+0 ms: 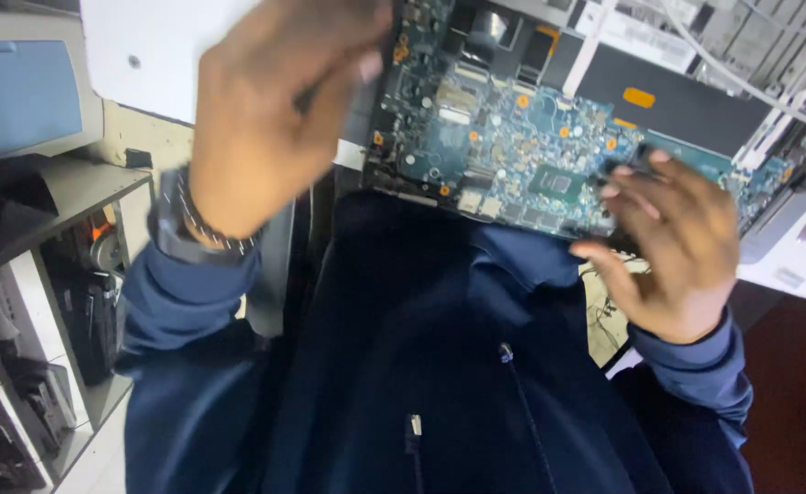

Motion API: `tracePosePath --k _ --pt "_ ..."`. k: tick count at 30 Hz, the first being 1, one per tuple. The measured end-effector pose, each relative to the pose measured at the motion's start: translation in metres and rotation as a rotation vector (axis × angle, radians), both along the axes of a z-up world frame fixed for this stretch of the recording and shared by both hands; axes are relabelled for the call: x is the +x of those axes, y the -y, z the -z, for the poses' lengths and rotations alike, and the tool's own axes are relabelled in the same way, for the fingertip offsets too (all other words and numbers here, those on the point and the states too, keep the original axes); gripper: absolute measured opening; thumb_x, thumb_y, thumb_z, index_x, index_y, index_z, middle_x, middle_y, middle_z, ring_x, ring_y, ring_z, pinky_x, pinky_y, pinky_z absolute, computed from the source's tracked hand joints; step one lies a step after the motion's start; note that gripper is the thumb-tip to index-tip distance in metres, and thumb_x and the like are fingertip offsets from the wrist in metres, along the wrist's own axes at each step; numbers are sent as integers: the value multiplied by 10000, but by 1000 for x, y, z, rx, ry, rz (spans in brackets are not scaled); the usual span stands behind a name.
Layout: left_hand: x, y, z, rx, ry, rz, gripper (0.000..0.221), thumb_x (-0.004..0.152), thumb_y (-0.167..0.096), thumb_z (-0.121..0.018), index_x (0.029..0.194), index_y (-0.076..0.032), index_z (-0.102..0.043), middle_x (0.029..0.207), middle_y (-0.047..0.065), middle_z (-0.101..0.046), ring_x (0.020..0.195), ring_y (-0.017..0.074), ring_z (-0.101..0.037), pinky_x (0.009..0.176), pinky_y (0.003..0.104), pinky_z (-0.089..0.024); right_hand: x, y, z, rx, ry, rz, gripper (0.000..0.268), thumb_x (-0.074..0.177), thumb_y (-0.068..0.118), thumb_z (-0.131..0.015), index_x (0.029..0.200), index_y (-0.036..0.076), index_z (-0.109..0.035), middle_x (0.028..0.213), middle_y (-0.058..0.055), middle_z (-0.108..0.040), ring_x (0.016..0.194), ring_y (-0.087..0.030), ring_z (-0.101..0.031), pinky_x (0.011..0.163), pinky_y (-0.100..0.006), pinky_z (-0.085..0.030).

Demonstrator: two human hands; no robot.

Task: Repairing a laptop by connecting internal ribbon cables and securing components with a screwdriver

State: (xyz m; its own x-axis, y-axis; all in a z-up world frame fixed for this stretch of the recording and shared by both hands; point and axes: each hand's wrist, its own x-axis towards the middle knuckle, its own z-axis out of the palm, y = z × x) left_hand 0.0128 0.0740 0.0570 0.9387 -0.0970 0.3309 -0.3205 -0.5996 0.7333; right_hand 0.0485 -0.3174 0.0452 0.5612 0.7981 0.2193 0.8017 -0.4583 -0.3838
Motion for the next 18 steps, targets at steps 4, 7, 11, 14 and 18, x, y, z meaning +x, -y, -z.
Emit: tracePosePath --k 4,7,11,14,18 --pt "-26 6 6 52 -11 -28 167 1053 78 -770 1209 94 -711 1144 214 -676 1050 383 -678 920 477 -604 -7 -30 -16 27 -63 0 480 986 302 -796 1224 -106 -709 1292 -305 -673 1287 -578 -628 1099 -601 -508" --pt "-39 11 4 3 -99 -26 158 1053 0 -775 1170 73 -697 1090 199 -664 924 382 -658 830 465 -535 -10 -47 -15 17 -68 19 427 999 295 -777 1184 -87 -729 1249 -274 -704 1185 -522 -657 1080 -547 -467" --pt "-53 18 10 -2 -167 -100 155 1037 -44 -731 1150 49 -681 1076 170 -700 917 360 -665 792 454 -551 -14 -57 -8 104 -29 95 405 1013 269 -758 1154 -109 -724 1201 -254 -663 1144 -469 -571 1051 -556 -508" --pt "-60 21 13 -63 -217 -137 209 1082 -135 -634 1180 44 -681 1044 158 -719 829 346 -682 676 433 -511 -17 -60 -6 124 -24 103 379 1012 236 -772 1134 -118 -715 1171 -260 -660 1128 -465 -569 1041 -562 -514" --pt "-62 23 19 -122 -273 -153 317 994 -303 -743 981 11 -698 799 93 -695 595 193 -628 530 308 -484 -20 -64 4 183 81 53 352 998 258 -771 1078 -79 -710 1098 -262 -699 1068 -470 -649 976 -551 -492"
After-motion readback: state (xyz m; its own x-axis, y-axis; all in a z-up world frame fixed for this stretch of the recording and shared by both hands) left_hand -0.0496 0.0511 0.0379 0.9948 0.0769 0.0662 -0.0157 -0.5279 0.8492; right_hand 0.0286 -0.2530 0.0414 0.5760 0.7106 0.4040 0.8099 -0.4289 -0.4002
